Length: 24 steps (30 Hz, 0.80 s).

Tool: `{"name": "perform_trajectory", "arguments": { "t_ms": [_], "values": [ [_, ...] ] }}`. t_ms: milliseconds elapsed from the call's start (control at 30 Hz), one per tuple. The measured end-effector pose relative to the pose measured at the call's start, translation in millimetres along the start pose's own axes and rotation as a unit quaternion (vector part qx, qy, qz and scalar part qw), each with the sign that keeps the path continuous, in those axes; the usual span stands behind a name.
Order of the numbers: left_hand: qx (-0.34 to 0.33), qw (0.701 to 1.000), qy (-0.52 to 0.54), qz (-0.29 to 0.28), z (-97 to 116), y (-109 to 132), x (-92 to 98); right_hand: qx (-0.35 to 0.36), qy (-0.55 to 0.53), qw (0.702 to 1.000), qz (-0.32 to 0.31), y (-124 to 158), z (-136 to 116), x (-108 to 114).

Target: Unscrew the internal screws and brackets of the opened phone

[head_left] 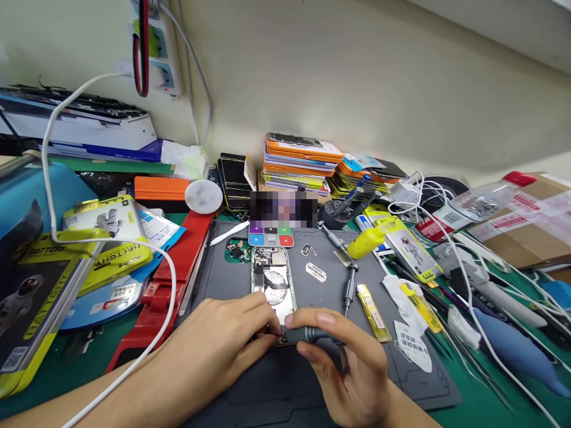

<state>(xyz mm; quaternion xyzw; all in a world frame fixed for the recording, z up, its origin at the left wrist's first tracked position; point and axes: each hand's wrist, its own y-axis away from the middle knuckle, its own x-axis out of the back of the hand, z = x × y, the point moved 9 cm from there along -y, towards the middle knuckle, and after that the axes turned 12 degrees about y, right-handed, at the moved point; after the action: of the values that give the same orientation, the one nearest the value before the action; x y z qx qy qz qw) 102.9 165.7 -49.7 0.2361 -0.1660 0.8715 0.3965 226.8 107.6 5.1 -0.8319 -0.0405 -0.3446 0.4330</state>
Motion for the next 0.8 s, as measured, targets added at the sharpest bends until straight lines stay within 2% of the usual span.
{"name": "perform_trajectory", "arguments": {
  "t_ms": [167,233,367,500,633,800],
  "values": [
    [0.025,0.998,0.035,0.038,-1,-1,10.8,-0.061,-0.011,0.997,0.053,1,13,8],
    [0.036,0.995,0.061,0.063,-2,-1,17.9,-0.09,-0.017,0.995,0.042,-1,19,4],
    [0.067,0.99,0.065,0.103,-4,2,28.5,-0.096,-0.032,0.995,0.011,-2,21,-6],
    [0.097,0.992,-0.004,0.086,-3,3,25.9,-0.101,-0.002,0.995,-0.007,6,24,-11],
    [0.075,0.991,-0.084,0.073,4,1,22.8,-0.088,0.022,0.996,-0.015,8,24,-12],
    [0.087,0.99,-0.089,0.072,1,0,22.7,-0.079,-0.022,0.997,-0.011,1,21,-12]
  ]
}}
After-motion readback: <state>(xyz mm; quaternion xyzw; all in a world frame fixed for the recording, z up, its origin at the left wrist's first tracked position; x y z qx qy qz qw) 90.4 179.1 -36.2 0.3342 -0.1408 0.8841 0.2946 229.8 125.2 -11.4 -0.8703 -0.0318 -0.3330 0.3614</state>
